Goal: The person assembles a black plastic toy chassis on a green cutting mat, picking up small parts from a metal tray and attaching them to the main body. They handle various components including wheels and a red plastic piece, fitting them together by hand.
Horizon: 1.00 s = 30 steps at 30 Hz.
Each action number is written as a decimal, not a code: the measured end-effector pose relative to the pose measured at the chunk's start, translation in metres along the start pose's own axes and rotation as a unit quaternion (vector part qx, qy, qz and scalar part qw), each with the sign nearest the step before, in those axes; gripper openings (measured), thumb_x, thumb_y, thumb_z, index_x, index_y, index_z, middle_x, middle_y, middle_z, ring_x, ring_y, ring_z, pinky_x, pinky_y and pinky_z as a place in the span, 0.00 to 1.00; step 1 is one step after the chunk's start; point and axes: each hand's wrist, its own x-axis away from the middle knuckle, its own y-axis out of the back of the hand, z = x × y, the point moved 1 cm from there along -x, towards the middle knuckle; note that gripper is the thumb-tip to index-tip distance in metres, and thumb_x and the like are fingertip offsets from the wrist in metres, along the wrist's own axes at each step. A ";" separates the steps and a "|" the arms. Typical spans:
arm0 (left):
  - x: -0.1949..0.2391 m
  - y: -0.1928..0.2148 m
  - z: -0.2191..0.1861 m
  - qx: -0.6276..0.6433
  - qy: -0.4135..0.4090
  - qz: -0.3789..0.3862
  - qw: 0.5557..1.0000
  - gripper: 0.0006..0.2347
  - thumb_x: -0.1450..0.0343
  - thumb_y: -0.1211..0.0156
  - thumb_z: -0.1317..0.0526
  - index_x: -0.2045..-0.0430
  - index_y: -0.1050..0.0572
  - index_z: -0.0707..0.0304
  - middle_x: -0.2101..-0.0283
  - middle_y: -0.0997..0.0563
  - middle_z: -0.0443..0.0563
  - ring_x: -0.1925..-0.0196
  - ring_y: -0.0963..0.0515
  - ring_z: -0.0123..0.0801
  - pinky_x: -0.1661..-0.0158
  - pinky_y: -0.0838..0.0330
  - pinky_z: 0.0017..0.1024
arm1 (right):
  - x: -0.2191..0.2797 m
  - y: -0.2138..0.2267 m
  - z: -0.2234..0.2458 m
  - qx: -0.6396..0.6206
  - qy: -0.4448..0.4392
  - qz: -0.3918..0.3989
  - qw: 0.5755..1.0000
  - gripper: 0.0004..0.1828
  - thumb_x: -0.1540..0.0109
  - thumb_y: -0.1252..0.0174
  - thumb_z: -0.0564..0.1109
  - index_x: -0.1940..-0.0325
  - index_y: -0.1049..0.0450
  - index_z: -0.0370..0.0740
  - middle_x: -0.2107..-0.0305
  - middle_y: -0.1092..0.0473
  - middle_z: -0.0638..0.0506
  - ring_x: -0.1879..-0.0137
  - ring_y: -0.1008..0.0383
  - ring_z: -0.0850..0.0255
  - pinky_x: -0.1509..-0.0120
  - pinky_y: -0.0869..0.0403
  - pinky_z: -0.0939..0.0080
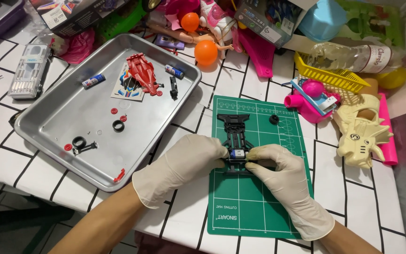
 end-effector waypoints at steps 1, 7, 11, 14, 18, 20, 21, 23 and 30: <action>-0.001 0.001 0.000 -0.002 0.000 0.000 1.000 0.05 0.30 0.35 0.54 0.66 0.18 0.49 0.75 0.17 0.44 0.71 0.14 0.37 0.66 0.19 0.33 | -0.001 0.000 0.001 -0.001 0.001 -0.001 1.000 0.12 0.54 0.24 0.32 0.68 0.15 0.39 0.68 0.18 0.48 0.57 0.16 0.58 0.55 0.17 0.65; -0.001 -0.004 0.002 -0.015 -0.012 0.004 1.000 0.05 0.30 0.36 0.54 0.67 0.19 0.49 0.76 0.17 0.43 0.72 0.15 0.34 0.66 0.19 0.31 | -0.001 0.001 0.000 -0.012 -0.005 -0.002 1.000 0.12 0.54 0.25 0.31 0.69 0.15 0.38 0.68 0.18 0.46 0.57 0.15 0.57 0.55 0.17 0.64; -0.002 -0.006 0.002 -0.017 -0.006 0.002 1.000 0.05 0.30 0.37 0.55 0.65 0.20 0.48 0.76 0.19 0.42 0.73 0.15 0.33 0.67 0.20 0.31 | -0.001 0.001 -0.002 -0.016 -0.002 0.003 1.000 0.12 0.54 0.25 0.31 0.69 0.15 0.38 0.68 0.18 0.47 0.57 0.16 0.59 0.56 0.17 0.66; -0.005 -0.020 0.009 -0.010 -0.007 -0.003 1.000 0.06 0.32 0.33 0.54 0.69 0.21 0.51 0.73 0.19 0.45 0.73 0.18 0.39 0.72 0.25 0.38 | -0.001 0.003 -0.003 -0.009 0.036 0.015 0.999 0.12 0.53 0.26 0.32 0.66 0.17 0.38 0.67 0.19 0.47 0.58 0.17 0.60 0.54 0.16 0.67; -0.004 -0.030 0.015 -0.035 -0.016 -0.003 0.999 0.06 0.30 0.35 0.56 0.71 0.23 0.55 0.72 0.21 0.48 0.76 0.21 0.47 0.79 0.32 0.47 | -0.001 0.004 -0.003 0.000 0.067 0.032 0.997 0.12 0.51 0.27 0.33 0.64 0.17 0.39 0.66 0.20 0.48 0.58 0.19 0.62 0.52 0.15 0.69; -0.004 -0.034 0.017 -0.057 -0.023 -0.010 0.998 0.07 0.29 0.35 0.55 0.72 0.24 0.55 0.73 0.21 0.49 0.77 0.21 0.47 0.80 0.33 0.47 | -0.001 0.004 -0.003 -0.002 0.066 0.029 0.997 0.12 0.51 0.27 0.33 0.65 0.17 0.39 0.66 0.20 0.48 0.58 0.18 0.62 0.52 0.15 0.69; -0.005 -0.036 0.018 -0.078 -0.029 -0.018 0.996 0.08 0.29 0.35 0.55 0.74 0.26 0.56 0.74 0.22 0.49 0.78 0.22 0.47 0.81 0.33 0.47 | -0.001 0.003 -0.003 -0.004 0.064 0.027 0.998 0.12 0.51 0.26 0.33 0.65 0.17 0.39 0.67 0.20 0.48 0.58 0.18 0.63 0.52 0.15 0.69; -0.006 -0.030 0.017 -0.047 -0.023 -0.009 0.999 0.07 0.31 0.35 0.56 0.73 0.25 0.54 0.71 0.21 0.48 0.74 0.21 0.46 0.79 0.32 0.46 | -0.002 0.004 -0.003 0.001 0.067 0.028 0.997 0.12 0.51 0.26 0.34 0.65 0.17 0.40 0.67 0.20 0.49 0.58 0.19 0.63 0.53 0.15 0.70; -0.002 -0.013 0.006 -0.039 0.002 -0.014 0.999 0.04 0.30 0.36 0.54 0.64 0.21 0.42 0.74 0.21 0.38 0.71 0.17 0.28 0.67 0.21 0.28 | -0.003 0.001 0.001 -0.026 -0.021 0.001 0.999 0.13 0.54 0.24 0.31 0.68 0.15 0.39 0.67 0.19 0.48 0.57 0.16 0.60 0.54 0.17 0.67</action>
